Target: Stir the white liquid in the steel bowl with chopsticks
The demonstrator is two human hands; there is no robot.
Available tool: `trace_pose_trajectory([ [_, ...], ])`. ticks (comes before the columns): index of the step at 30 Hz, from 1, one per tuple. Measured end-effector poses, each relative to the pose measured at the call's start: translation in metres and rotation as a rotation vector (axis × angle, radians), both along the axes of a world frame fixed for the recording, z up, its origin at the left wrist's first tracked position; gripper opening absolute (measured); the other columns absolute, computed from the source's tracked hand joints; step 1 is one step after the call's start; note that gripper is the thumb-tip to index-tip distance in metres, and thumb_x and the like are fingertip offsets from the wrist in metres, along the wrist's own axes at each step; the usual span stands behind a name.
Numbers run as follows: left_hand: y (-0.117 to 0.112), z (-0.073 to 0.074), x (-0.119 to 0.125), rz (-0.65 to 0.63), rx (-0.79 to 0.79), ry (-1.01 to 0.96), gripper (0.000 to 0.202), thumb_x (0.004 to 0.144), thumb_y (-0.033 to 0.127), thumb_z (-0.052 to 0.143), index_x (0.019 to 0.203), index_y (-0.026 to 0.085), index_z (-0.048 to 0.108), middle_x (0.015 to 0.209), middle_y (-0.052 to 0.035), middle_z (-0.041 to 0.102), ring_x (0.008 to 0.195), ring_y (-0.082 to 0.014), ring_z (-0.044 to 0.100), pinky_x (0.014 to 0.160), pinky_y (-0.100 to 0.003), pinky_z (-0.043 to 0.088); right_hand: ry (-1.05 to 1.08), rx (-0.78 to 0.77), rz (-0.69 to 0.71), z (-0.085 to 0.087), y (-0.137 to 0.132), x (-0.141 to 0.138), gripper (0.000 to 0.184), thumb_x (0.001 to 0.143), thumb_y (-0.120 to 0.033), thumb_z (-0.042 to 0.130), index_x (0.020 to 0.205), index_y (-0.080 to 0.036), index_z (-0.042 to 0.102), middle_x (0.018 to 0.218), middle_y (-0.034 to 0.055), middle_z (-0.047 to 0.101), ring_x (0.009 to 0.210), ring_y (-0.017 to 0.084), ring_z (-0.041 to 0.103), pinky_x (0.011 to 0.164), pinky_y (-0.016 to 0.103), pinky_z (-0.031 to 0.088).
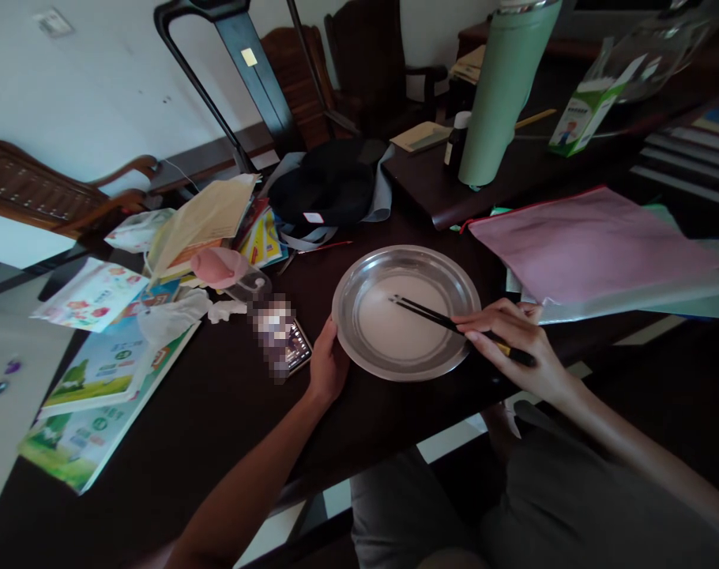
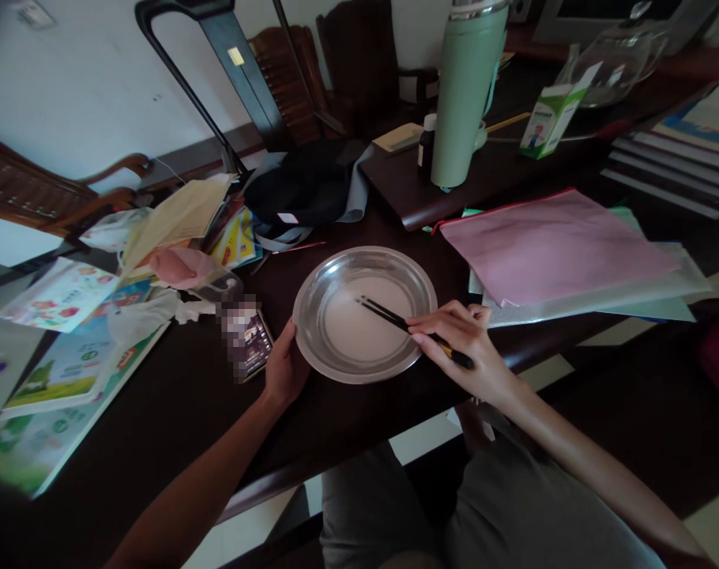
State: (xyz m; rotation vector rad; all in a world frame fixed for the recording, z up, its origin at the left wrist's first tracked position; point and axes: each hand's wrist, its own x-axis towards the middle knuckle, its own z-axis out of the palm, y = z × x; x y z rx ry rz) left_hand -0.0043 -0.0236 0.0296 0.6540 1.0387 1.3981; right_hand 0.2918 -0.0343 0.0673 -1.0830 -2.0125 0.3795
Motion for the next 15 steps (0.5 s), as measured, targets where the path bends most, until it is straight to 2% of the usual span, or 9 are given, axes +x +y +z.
trace_pose_trajectory([
  [4, 0.0, 0.001, 0.0, -0.003, 0.003, -0.002, 0.035, 0.088, 0.048, 0.072, 0.112, 0.023, 0.078, 0.122, -0.006, 0.08, 0.136, -0.033, 0.063, 0.118, -0.048, 0.048, 0.062, 0.097, -0.115, 0.006, -0.007, 0.017, 0.024, 0.105, -0.025, 0.055, 0.091, -0.027, 0.075, 0.093, 0.0014, 0.083, 0.075, 0.022, 0.07, 0.079, 0.045, 0.038],
  [8, 0.0, 0.002, 0.0, -0.012, 0.009, -0.003, 0.035, 0.089, 0.047, 0.071, 0.112, 0.022, 0.078, 0.121, -0.0059, 0.08, 0.133, -0.0324, 0.065, 0.117, -0.047, 0.049, 0.175, 0.036, -0.047, 0.012, -0.016, 0.028, 0.034, 0.107, -0.023, 0.047, 0.087, -0.029, 0.074, 0.087, 0.0003, 0.082, 0.076, 0.023, 0.071, 0.08, 0.047, 0.04],
  [12, 0.001, 0.002, -0.001, -0.006, 0.005, 0.0, 0.034, 0.087, 0.047, 0.073, 0.11, 0.023, 0.079, 0.12, -0.0054, 0.081, 0.132, -0.0327, 0.065, 0.116, -0.046, 0.05, 0.126, -0.011, 0.065, 0.01, -0.013, 0.017, 0.021, 0.105, -0.027, 0.057, 0.096, -0.03, 0.075, 0.092, -0.0012, 0.083, 0.077, 0.021, 0.071, 0.076, 0.044, 0.042],
  [15, 0.001, 0.0, -0.002, 0.001, -0.007, 0.018, 0.033, 0.087, 0.047, 0.072, 0.11, 0.023, 0.079, 0.121, -0.0059, 0.08, 0.133, -0.0325, 0.065, 0.116, -0.046, 0.05, 0.013, -0.024, 0.059, 0.004, -0.005, 0.005, 0.014, 0.104, -0.031, 0.06, 0.106, -0.032, 0.074, 0.105, -0.0013, 0.084, 0.082, 0.02, 0.072, 0.078, 0.044, 0.041],
])
